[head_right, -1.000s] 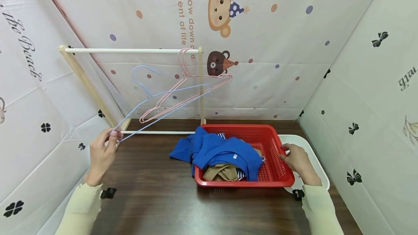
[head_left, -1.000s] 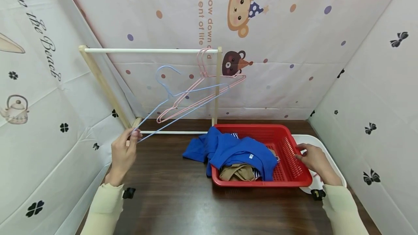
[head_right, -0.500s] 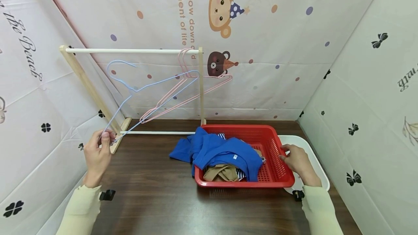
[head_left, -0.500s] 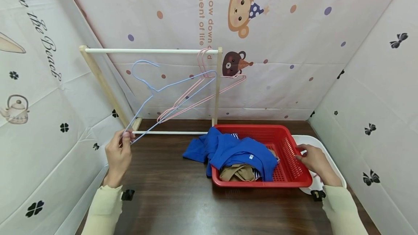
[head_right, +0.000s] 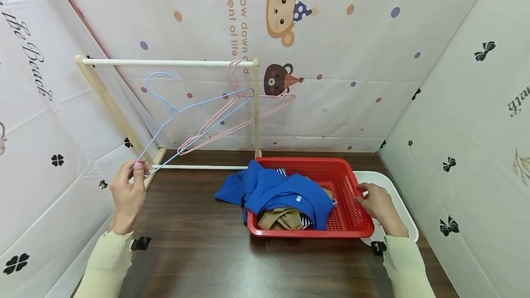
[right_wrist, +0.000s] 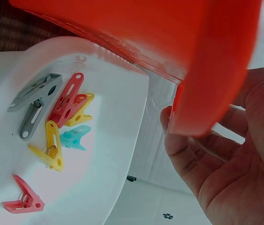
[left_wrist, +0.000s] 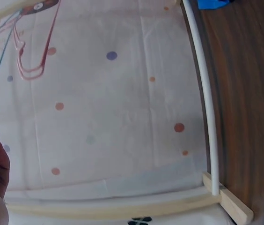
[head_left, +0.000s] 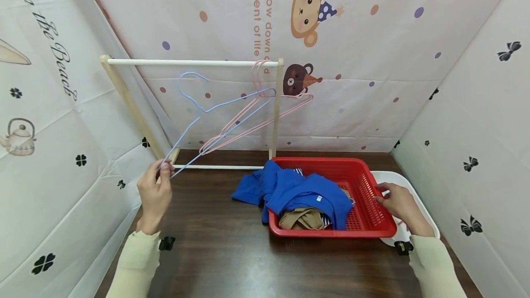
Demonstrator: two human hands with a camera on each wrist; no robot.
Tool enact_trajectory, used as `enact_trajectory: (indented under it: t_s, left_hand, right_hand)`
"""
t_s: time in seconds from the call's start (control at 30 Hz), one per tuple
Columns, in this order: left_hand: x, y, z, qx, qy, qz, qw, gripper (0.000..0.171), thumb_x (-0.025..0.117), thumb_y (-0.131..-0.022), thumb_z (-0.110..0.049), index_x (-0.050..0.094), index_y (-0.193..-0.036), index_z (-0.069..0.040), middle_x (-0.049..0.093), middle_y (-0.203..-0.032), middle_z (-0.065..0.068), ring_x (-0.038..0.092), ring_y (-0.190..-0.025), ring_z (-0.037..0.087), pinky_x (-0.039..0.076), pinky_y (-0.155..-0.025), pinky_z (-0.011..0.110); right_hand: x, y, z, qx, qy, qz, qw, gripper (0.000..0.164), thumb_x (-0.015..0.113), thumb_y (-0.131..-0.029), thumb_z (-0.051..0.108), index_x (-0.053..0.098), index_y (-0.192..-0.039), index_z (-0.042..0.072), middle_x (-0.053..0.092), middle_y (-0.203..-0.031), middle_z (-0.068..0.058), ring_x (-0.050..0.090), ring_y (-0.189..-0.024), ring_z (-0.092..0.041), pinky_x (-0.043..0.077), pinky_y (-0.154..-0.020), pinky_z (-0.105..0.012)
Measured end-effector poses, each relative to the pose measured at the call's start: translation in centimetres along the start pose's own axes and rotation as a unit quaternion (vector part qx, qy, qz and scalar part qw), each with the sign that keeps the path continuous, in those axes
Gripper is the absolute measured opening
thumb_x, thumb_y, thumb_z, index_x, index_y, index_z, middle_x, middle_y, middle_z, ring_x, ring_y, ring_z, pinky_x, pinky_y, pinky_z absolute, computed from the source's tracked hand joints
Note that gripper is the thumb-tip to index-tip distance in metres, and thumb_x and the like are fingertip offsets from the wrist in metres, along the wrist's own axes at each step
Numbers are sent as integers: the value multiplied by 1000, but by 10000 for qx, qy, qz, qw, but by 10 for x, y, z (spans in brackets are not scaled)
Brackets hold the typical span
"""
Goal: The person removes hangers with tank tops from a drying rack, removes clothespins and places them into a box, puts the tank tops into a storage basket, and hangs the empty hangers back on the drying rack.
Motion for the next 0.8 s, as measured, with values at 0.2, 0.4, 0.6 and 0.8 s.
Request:
enact_trajectory:
  t_s: [0.2, 0.4, 0.6, 0.8]
  left_hand:
    - [21, -1, -10, 261, -88, 140, 9995, 12, 57, -95, 3, 68, -98, 8, 66, -76, 18, 52, -79, -15, 42, -75, 5]
    - [43, -7, -17, 387, 128, 340, 9986, 12, 57, -95, 3, 68, -99, 7, 65, -78, 16, 53, -78, -9, 42, -71, 7]
    - [59, -21, -18, 343, -111, 412, 9985, 14, 57, -96, -1, 69, -98, 5, 68, -80, 16, 60, -73, 16, 43, -71, 13]
    - [77, -39, -18, 491, -221, 636, 9965, 15, 57, -97, -5, 69, -101, 4, 70, -82, 16, 63, -71, 28, 45, -69, 22]
  right_hand:
    - [1, 1, 1, 23, 14, -18, 10000, 50, 73, -86, 14, 55, -128, -8, 64, -104, -27, 62, -74, -20, 58, -59, -34]
    - [1, 0, 1, -47, 86, -92, 9999, 49, 73, -86, 15, 56, -127, -7, 64, -103, -27, 62, -76, -21, 58, -60, -35]
    - [2, -1, -1, -80, 120, -129, 9998, 49, 73, -86, 16, 57, -127, -6, 65, -104, -27, 62, -78, -23, 58, -60, -35]
    - [1, -1, -2, -71, 115, -166, 9998, 51, 74, -85, 17, 56, -127, -7, 65, -103, -27, 62, -78, -23, 58, -60, -35]
Point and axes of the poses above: each hand's wrist, its own y-axis away from the middle knuckle, its own x-axis out of the palm, z = x × y, the point moved 9 cm from there along -y, towards the middle knuckle
